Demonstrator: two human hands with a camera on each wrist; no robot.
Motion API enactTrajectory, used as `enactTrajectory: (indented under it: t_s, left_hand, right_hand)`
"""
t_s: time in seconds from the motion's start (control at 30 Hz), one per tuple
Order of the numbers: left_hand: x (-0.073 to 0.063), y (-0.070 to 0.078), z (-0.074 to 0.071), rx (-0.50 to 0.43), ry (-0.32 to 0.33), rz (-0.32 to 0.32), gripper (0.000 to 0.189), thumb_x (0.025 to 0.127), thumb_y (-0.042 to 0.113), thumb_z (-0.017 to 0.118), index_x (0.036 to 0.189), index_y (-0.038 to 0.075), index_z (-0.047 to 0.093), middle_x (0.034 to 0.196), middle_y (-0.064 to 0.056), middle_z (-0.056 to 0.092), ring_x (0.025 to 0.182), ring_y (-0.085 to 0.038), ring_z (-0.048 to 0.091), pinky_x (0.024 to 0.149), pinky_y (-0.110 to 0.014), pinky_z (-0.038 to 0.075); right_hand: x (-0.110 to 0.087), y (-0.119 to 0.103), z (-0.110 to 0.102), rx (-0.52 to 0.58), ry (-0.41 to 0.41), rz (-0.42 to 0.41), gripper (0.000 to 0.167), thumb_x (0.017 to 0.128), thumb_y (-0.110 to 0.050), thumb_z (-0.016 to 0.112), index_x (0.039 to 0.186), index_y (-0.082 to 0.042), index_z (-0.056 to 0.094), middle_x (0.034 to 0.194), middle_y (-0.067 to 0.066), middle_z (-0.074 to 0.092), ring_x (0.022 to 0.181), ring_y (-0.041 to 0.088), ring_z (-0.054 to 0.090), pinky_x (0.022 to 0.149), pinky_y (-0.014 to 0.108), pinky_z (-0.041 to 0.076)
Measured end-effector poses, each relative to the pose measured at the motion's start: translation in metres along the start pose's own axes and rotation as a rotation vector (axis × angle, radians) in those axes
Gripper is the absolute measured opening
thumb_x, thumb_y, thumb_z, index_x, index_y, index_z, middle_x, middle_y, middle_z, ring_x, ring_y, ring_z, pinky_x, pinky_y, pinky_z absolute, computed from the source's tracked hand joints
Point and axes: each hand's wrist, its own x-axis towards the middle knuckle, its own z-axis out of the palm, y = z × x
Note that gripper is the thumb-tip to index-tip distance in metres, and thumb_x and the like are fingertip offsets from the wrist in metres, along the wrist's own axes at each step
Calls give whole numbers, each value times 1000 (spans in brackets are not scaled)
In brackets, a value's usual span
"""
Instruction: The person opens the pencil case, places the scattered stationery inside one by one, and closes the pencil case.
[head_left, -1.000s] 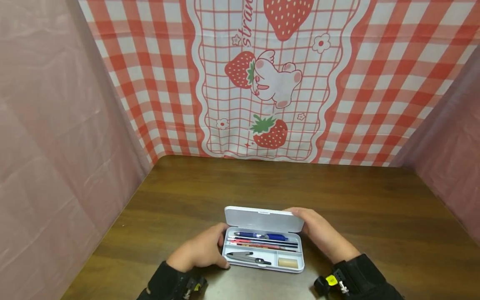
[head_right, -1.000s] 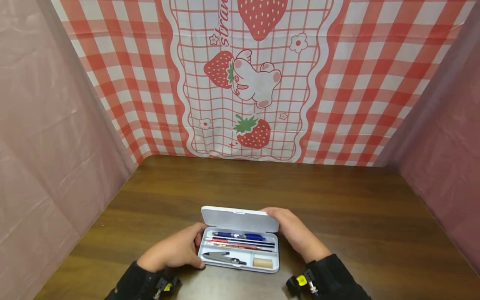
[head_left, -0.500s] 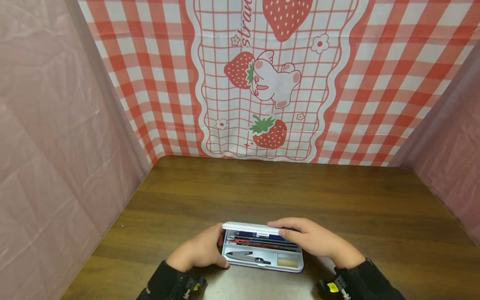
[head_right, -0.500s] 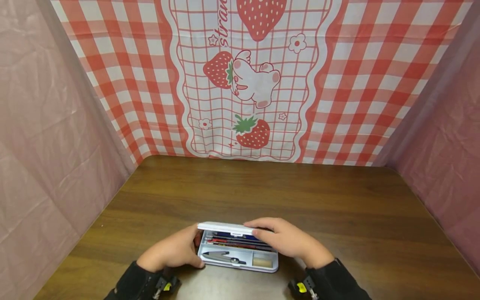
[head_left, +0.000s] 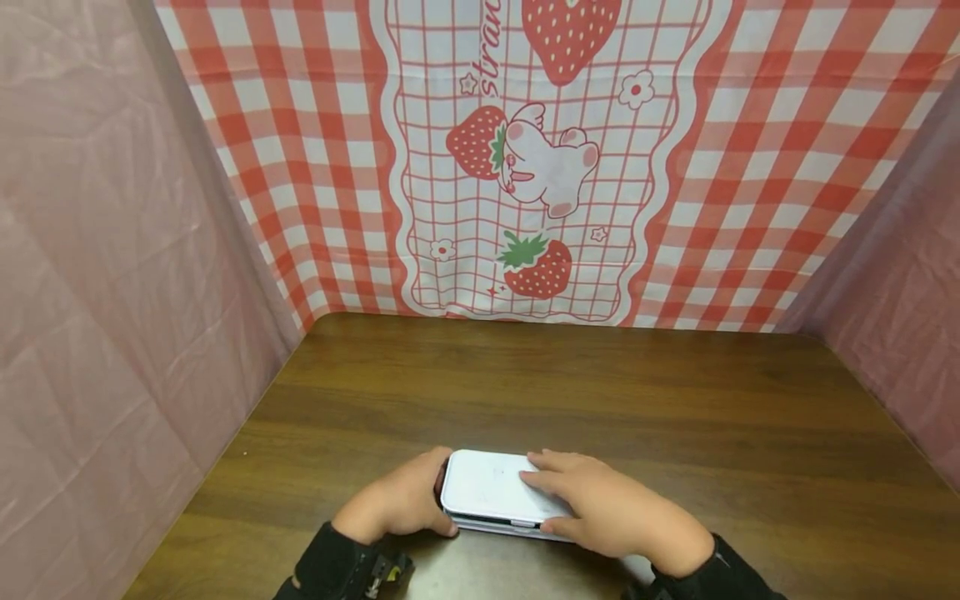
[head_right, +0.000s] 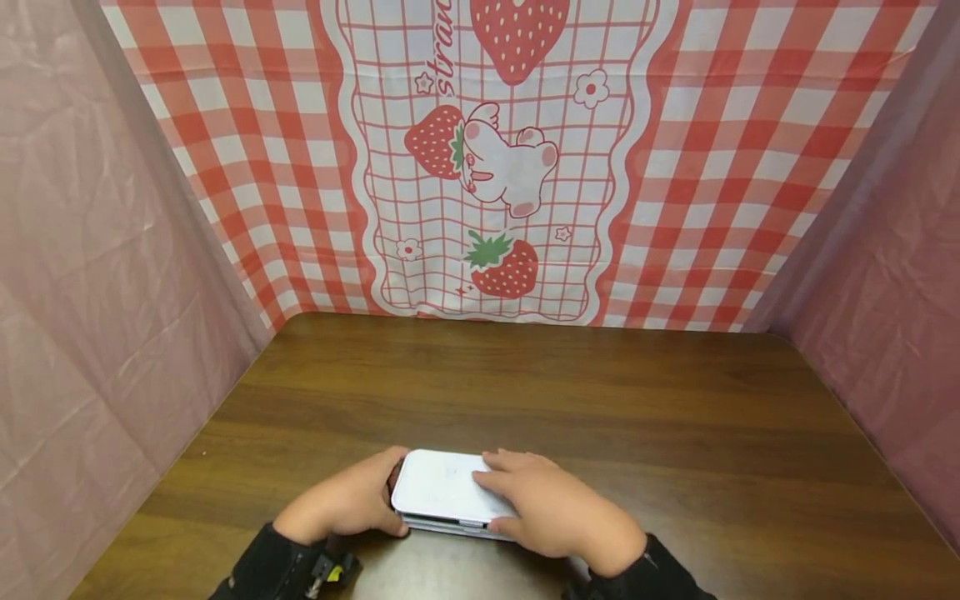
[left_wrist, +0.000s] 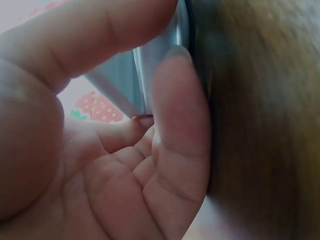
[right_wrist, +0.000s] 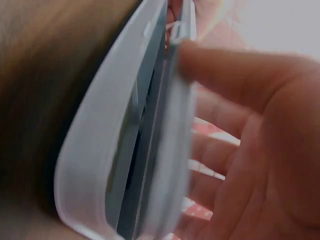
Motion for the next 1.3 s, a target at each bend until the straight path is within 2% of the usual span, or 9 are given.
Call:
enactTrajectory:
  t_s: [0.13, 0.27, 0.43, 0.53, 0.67, 0.83, 0.97, 1.13, 1.3]
  left_hand:
    - [0, 0, 1, -7, -5, -12, 81, 62, 5, 96, 129, -5, 52, 106, -7, 59, 99, -22, 56, 91, -42, 47]
    - [0, 0, 2, -1, -14, -31, 82, 63, 7, 96, 131, -5, 52, 102, -4, 57, 95, -21, 55, 88, -40, 47]
    - [0, -1, 3, -5, -17, -33, 83, 63, 7, 96, 132, -5, 52, 103, -4, 57, 96, -21, 54, 90, -41, 46]
    - [0, -2, 4, -7, -17, -26, 84, 63, 7, 96, 132, -6, 51, 102, -5, 58, 96, -21, 55, 89, -41, 47]
    - [1, -3, 5, -5, -18, -28, 84, 63, 8, 96, 133, -5, 52, 107, -6, 59, 99, -21, 55, 92, -42, 47]
    - [3, -4, 7, -8, -15, -20, 83, 62, 7, 96, 132, -4, 52, 112, -7, 59, 102, -21, 55, 94, -43, 46]
    - [3, -3, 8, -1, -8, -9, 84, 61, 6, 96, 131, -5, 52, 114, -9, 60, 104, -23, 55, 94, -44, 46]
    - [2, -1, 5, 9, -6, -11, 86, 61, 6, 96, 133, -7, 50, 119, -14, 60, 108, -27, 56, 98, -48, 46]
    - [2, -1, 2, 10, -3, -18, 88, 61, 5, 95, 135, -7, 49, 121, -14, 59, 109, -26, 55, 99, -48, 45]
  right_hand:
    - [1, -9, 7, -163, 55, -25, 60, 91, -36, 80, 146, -22, 61, 152, 11, 51, 140, 32, 45, 111, 56, 39]
    - [2, -17, 11, -276, 106, -43, 58, 86, -35, 85, 140, -25, 66, 139, 7, 58, 125, 26, 52, 103, 49, 46]
    - [3, -22, 17, -342, 144, -56, 56, 84, -31, 87, 136, -22, 69, 101, -3, 58, 87, 14, 53, 80, 37, 50]
    - [5, -23, 22, -344, 133, -54, 59, 84, -28, 85, 139, -18, 66, 92, -5, 59, 78, 12, 56, 75, 36, 52]
    - [7, -23, 28, -325, 117, -38, 61, 84, -22, 83, 141, -13, 63, 96, -2, 68, 82, 14, 64, 77, 38, 55]
    - [7, -24, 32, -278, 105, -28, 61, 84, -14, 79, 142, -7, 61, 86, -3, 69, 73, 9, 61, 68, 34, 54]
    - [7, -24, 34, -267, 107, -22, 60, 85, -9, 76, 142, -6, 60, 83, -2, 68, 71, 8, 60, 68, 34, 54]
    - [9, -28, 35, -298, 116, -20, 57, 88, -6, 72, 144, -4, 59, 80, -1, 67, 70, 11, 61, 68, 35, 54]
    - [12, -33, 34, -340, 98, -2, 53, 93, -7, 69, 145, -5, 58, 80, 0, 65, 71, 15, 63, 69, 36, 54]
